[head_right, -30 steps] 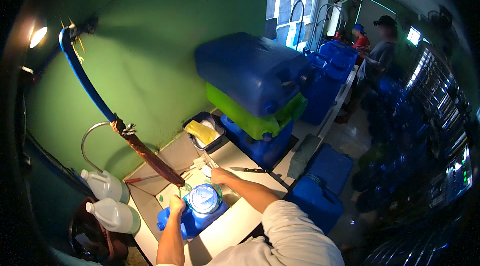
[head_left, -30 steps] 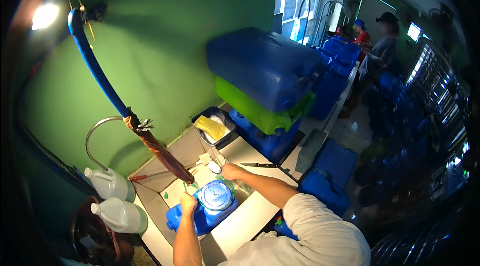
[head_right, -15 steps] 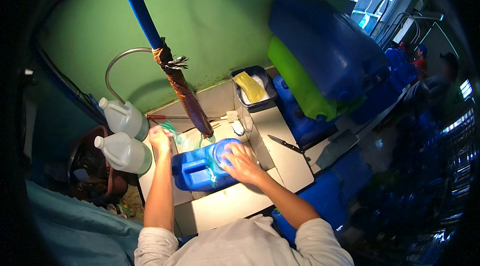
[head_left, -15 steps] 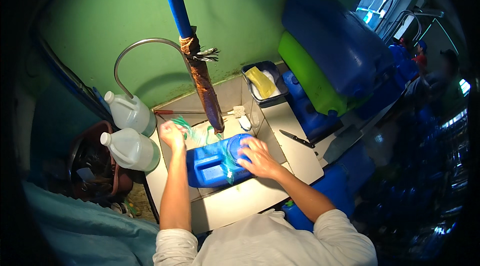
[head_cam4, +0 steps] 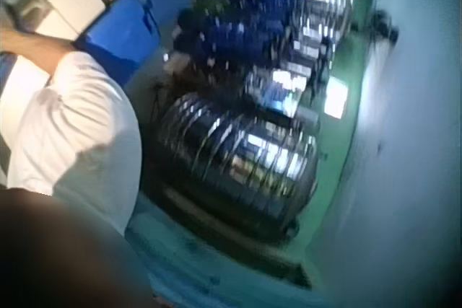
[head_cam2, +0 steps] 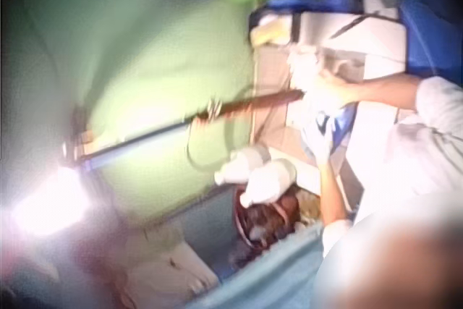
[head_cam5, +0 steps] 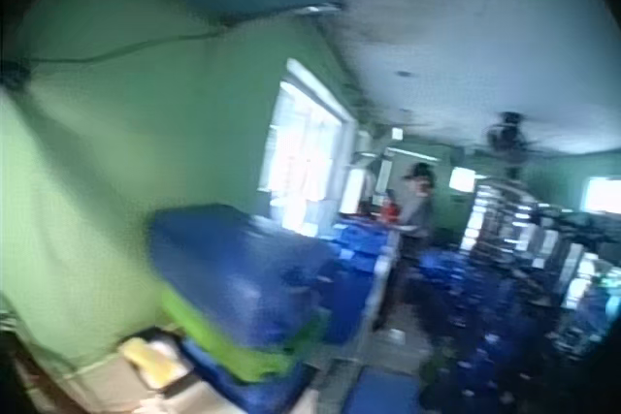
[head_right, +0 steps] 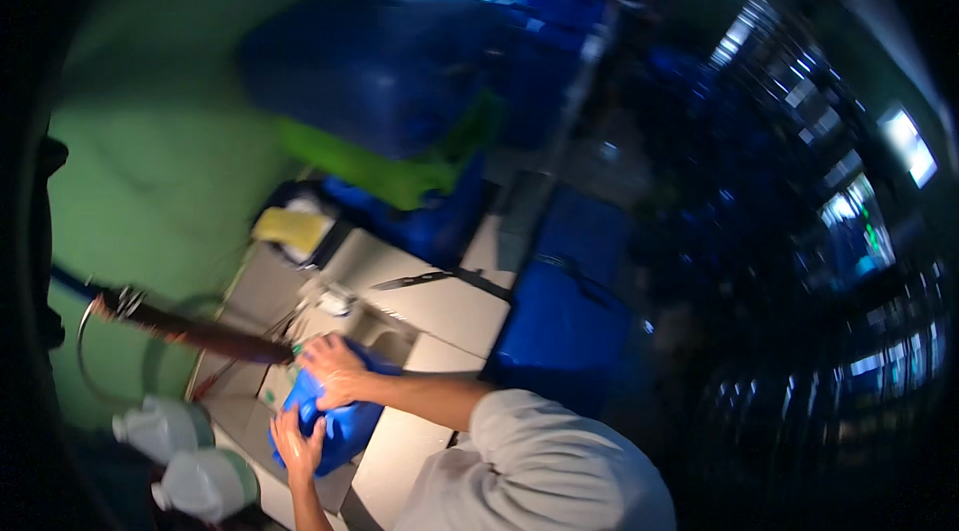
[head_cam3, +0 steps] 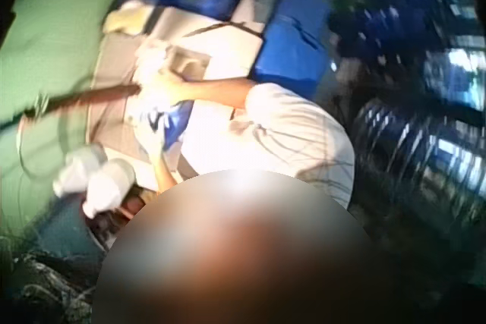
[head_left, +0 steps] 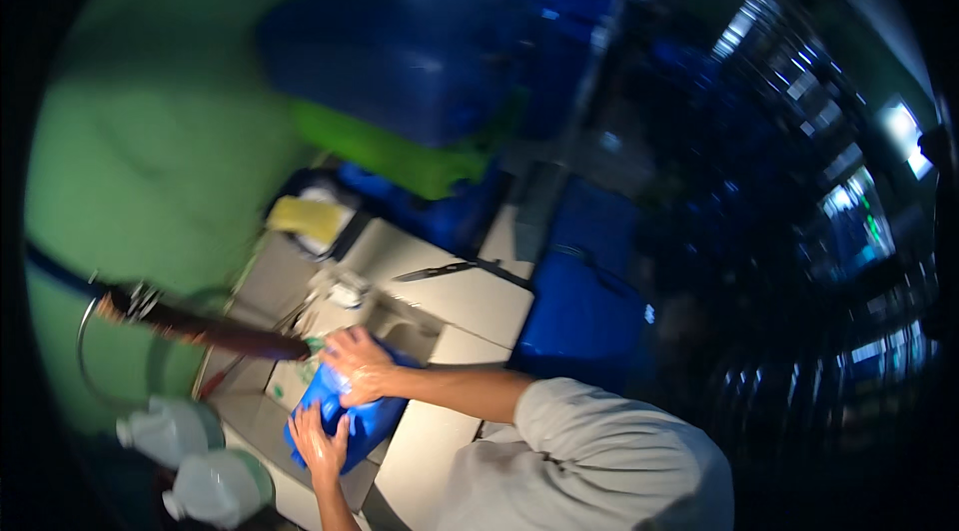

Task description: The person cleans a blue plastic container by hand using a sponge and water from a pipe. They scrub the exterior and interior, rinse, and then place the container on a stack of other containers.

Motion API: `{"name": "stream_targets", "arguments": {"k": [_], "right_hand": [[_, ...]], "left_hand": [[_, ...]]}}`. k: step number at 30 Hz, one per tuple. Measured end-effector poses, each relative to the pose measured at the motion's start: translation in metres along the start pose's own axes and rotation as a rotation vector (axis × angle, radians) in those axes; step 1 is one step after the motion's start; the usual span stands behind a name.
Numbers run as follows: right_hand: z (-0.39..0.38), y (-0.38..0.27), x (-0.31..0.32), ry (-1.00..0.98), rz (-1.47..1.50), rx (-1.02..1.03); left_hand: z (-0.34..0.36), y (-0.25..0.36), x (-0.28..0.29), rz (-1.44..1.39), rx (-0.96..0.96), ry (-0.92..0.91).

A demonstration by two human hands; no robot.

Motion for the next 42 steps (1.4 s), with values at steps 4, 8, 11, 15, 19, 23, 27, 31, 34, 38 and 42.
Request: {"name": "stream_targets", "arguments": {"k": [4, 8, 11, 15, 19, 23, 27, 31, 34, 38, 42], "right_hand": [[-0.009, -0.001, 0.011, -0.187, 0.04, 0.62], [-0.048, 0.011, 0.026, -0.471, 0.018, 0.981], [-0.045, 0.043, 0.032, -0.375, 0.035, 0.382], [-0.012, 0.05, 0.049, 0.121, 0.18, 0.027], [0.009, 0.032, 0.085, 0.147, 0.103, -0.093], [0.048, 0.001, 0.078, -0.01, 0.092, -0.042], [0.115, -0.02, -0.014, -0.533, 0.493, -0.392], [0.12, -0.067, -0.074, -0.372, 0.658, -0.389], [0.09, -0.119, -0.066, -0.256, 0.463, 0.022], [0.067, -0.111, 0.0, -0.37, -0.038, 0.269], [0.076, -0.036, 0.055, -0.187, 0.247, -0.144]], "left_hand": [[0.007, 0.01, -0.012, 0.124, 0.046, 0.114], [0.026, -0.005, -0.017, 0.154, 0.056, 0.081], [0.032, 0.001, -0.018, 0.158, 0.135, 0.096], [0.033, 0.009, -0.01, 0.027, 0.058, 0.145], [-0.001, -0.024, 0.017, -0.004, 0.156, 0.223], [-0.047, -0.063, 0.03, -0.563, 0.294, 0.002], [-0.048, -0.073, 0.025, -0.492, 0.403, -0.034], [-0.033, -0.073, 0.021, -0.292, 0.636, -0.037], [-0.021, -0.059, 0.022, 0.013, 0.544, 0.045], [0.007, -0.018, 0.011, -0.278, 0.013, 0.245], [0.026, -0.005, -0.008, 0.094, -0.007, -0.023]]}}
Point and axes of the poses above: each hand's wrist, its own z-axis towards the middle knuckle, its own x-axis out of the back of the hand, y = z × x, the point moved 3 cm from there along z, towards the middle knuckle, and after that the axes turned 7 degrees about z, right-handed, at the moved point
